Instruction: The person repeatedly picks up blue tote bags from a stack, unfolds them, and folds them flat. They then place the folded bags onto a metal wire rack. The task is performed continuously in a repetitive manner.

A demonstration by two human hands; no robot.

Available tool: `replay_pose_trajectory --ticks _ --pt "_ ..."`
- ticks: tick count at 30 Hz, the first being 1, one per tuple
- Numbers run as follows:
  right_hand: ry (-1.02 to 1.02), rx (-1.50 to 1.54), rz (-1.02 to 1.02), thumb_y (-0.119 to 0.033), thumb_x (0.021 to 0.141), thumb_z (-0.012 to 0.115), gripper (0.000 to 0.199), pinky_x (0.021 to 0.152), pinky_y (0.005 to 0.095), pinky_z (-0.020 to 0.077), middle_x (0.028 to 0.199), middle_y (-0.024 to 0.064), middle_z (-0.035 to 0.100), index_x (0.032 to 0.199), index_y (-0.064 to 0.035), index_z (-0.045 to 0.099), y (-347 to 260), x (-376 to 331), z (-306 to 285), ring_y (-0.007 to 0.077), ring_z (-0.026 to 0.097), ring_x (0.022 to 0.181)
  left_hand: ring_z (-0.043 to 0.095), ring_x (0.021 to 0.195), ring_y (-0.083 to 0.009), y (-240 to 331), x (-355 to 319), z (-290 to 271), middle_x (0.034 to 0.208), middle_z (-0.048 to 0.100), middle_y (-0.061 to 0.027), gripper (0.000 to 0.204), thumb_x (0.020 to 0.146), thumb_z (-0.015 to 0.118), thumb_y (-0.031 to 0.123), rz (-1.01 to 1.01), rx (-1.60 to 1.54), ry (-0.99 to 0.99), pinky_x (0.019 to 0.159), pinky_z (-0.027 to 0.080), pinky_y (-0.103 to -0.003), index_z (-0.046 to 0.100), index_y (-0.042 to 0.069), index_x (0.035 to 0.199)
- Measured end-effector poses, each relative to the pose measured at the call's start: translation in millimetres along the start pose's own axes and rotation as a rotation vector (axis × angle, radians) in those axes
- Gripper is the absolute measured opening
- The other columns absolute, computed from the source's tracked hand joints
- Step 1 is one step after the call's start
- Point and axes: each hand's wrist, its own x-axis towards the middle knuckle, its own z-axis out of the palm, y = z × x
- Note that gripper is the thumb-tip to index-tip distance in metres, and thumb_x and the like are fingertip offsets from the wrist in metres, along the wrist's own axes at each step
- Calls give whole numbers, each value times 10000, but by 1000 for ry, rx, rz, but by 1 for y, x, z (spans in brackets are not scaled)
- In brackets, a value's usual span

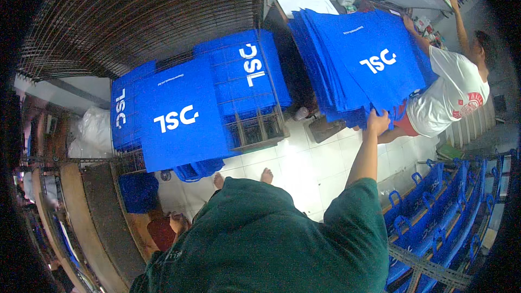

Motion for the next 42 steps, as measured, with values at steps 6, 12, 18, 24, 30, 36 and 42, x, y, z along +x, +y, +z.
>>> replay_pose_trajectory --ticks 6,12,18,24,30,36,42 --pt "-204 -363 -176 -309 655 610 549 885 472 422 1239 98 480 1184 -187 528 -4 23 -7 354 438 1114 630 711 -267 9 -30 6 796 646 -136 315 707 643 122 150 -162 -20 652 484 -360 594 37 1006" --pt "-235 -359 -277 -339 767 481 428 814 511 426 1106 96 593 1179 -246 552 17 40 18 301 528 1039 578 645 -108 37 -32 -20 709 604 -49 278 748 669 108 132 -438 197 609 467 -252 592 58 1011" --pt "-105 -257 -422 -288 771 456 385 783 483 446 1029 163 611 1118 -194 592 25 68 20 352 575 936 629 706 -188 75 -55 -33 783 644 -100 310 729 686 154 71 -274 166 646 492 -303 608 85 1021" --pt "94 20 -705 -132 736 567 267 751 416 450 948 178 617 983 -41 612 -13 100 -18 354 580 865 643 736 -192 135 -27 -14 763 647 -126 312 742 681 154 235 -467 61 652 501 -289 604 58 1029" --pt "497 67 -1119 -80 768 554 122 694 402 428 802 139 585 866 -29 606 -108 72 -154 329 549 768 581 758 -142 240 1 -5 863 616 -66 504 761 702 254 417 -796 -470 666 485 -279 499 55 1178" --pt "635 271 -1365 -17 803 540 137 809 379 447 929 138 606 924 1 602 -176 13 -307 296 576 891 564 784 -167 326 -11 -55 1007 568 -111 782 770 656 426 442 -744 -1056 650 474 -285 261 78 1348" --pt "572 411 -1546 24 822 486 137 837 384 441 946 155 596 915 59 580 -215 -52 -398 299 571 914 563 727 -160 318 19 -118 997 573 -108 963 744 675 434 333 -944 -1366 582 471 -296 60 94 1401"
